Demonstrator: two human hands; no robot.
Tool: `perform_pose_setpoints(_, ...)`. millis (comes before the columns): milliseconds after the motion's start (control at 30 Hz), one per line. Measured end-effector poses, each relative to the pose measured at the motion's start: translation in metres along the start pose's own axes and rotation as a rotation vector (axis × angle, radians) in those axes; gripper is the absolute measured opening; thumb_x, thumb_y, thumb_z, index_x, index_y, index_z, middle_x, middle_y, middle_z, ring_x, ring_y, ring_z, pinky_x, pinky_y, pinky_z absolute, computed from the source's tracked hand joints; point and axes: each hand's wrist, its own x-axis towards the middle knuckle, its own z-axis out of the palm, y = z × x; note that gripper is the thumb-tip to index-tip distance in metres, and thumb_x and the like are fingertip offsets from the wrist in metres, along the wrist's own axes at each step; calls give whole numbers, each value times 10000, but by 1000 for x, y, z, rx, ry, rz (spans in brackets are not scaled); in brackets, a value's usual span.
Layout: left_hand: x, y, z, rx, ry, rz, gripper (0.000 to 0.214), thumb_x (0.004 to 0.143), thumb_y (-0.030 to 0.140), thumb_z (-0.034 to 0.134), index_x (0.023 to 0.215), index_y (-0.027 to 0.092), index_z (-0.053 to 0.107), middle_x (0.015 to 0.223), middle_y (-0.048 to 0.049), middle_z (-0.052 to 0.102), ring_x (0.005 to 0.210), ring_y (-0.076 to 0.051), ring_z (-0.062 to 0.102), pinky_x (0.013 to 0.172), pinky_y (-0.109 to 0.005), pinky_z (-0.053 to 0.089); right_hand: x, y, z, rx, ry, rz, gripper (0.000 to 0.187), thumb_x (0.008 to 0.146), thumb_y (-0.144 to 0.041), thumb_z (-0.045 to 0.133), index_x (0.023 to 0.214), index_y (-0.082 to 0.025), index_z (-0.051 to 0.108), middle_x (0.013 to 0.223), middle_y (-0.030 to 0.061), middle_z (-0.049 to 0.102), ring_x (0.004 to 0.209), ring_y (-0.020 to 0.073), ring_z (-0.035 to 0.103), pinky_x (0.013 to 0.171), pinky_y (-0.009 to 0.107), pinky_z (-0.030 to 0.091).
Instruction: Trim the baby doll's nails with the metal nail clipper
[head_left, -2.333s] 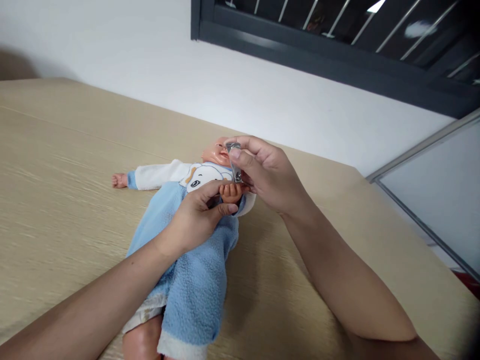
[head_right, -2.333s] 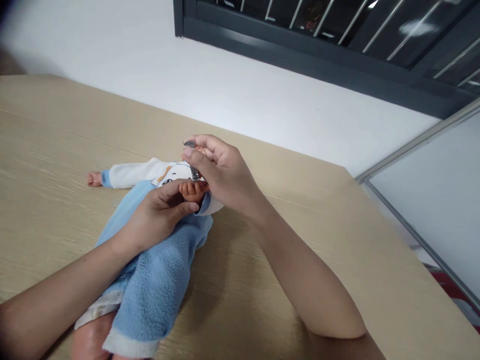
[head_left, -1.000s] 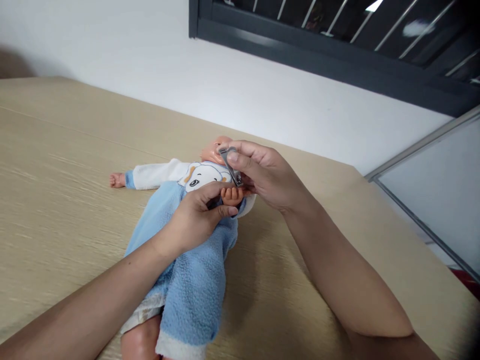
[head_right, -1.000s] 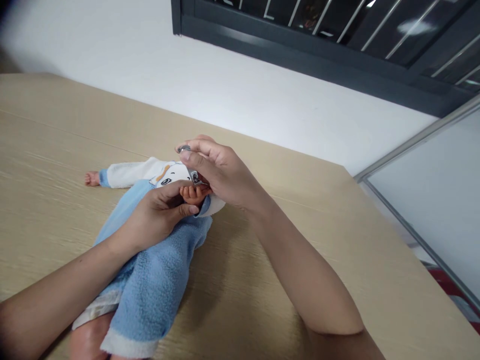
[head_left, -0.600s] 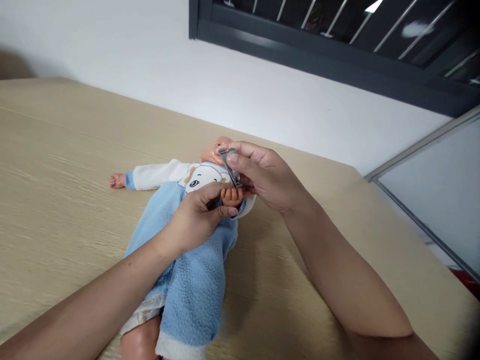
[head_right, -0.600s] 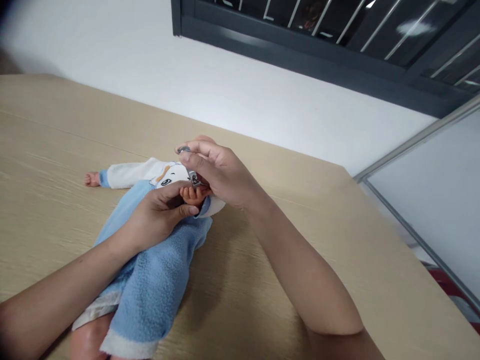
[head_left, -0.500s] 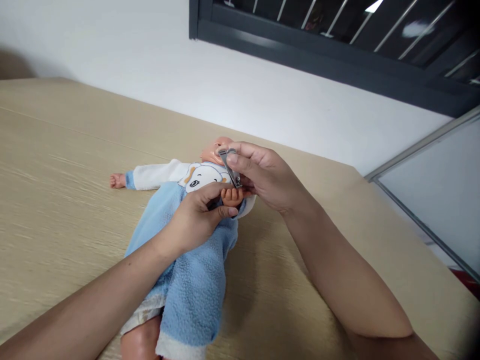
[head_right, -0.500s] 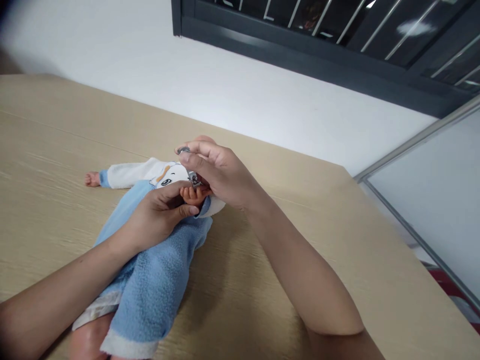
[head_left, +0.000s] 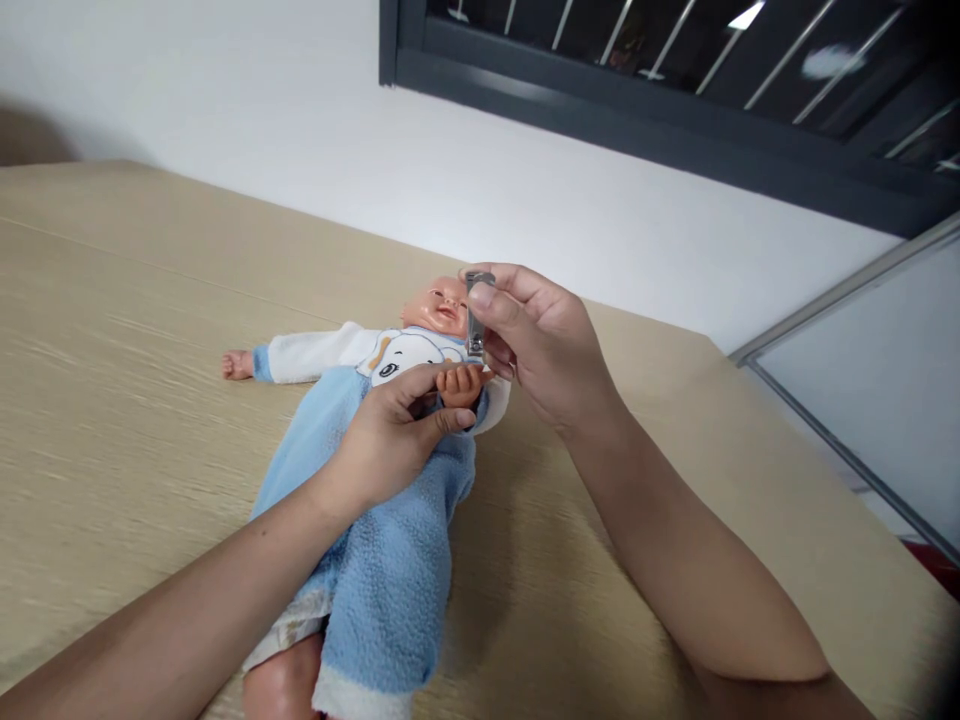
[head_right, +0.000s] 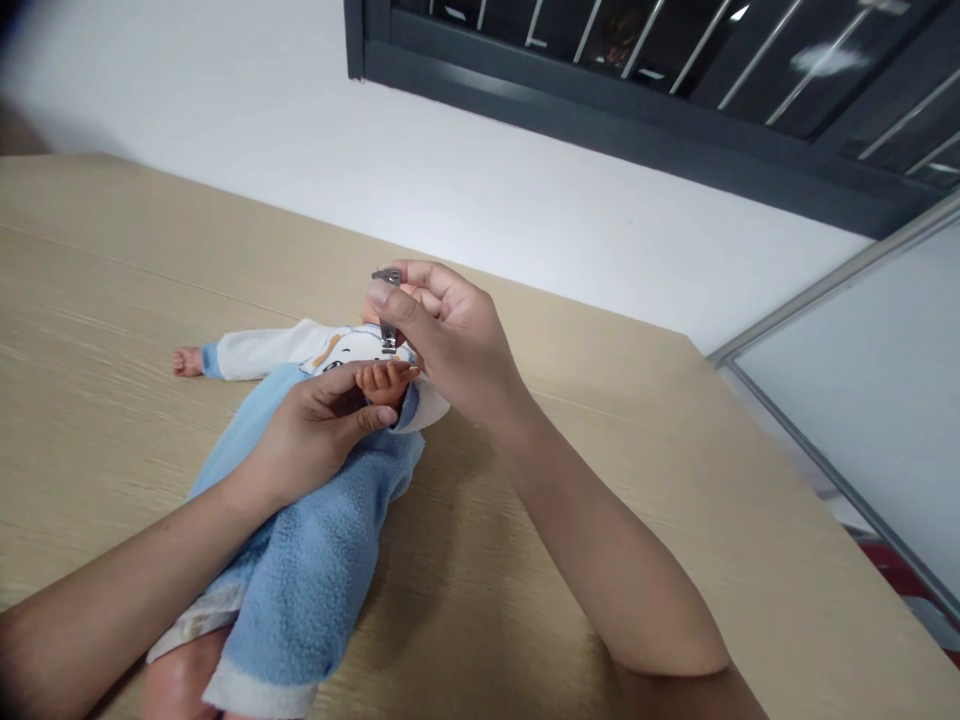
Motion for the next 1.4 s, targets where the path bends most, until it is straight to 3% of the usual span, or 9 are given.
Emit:
perform_pose_setpoints(267,0,3,1,42,2,5,155,878,233,775,1022,180,755,1080,-74,787,1106,-260,703,1034,-410,544,0,5,5,-77,60,-47,465,877,-580,799,1141,-215,684,846,22,675,820,164,690,636,254,542)
perform_pose_setpoints(567,0,3,2,12,-7,17,80,887,221,759,943,174,726,1012,-65,757,1036,-234,679,995,-376,537,-2,6,8,-50,63,-46,428,875,-540,820,1116,-213,686,773,-14,642,659,106,574,592,239,490)
perform_pose_setpoints(767,1,7,2,19,-5,22,91,887,227,759,859,188,681,966,-58,732,989,-228,661,974,-375,539,-2,6,8,-64,82,-46,441,865,-559,819,1093,-218,657,777,-5,657,721,138,634,615,259,511)
perform_pose_setpoints(1167,2,5,4,-7,-34,45,165,892,207,730,806,192,589,853,-24,622,913,-196,603,900,-332,514,-1,7,11,2,93,-52,404,857,-495,852,1030,-213,621,704,-44,643,633,97,613,545,207,483)
perform_pose_setpoints(1400,2,3,4,-19,-24,33,79,884,203,742,884,174,669,940,-47,689,972,-202,629,955,-343,523,0,8,10,18,87,-75,371,866,-464,854,1005,-214,619,663,-61,610,623,89,606,549,200,483)
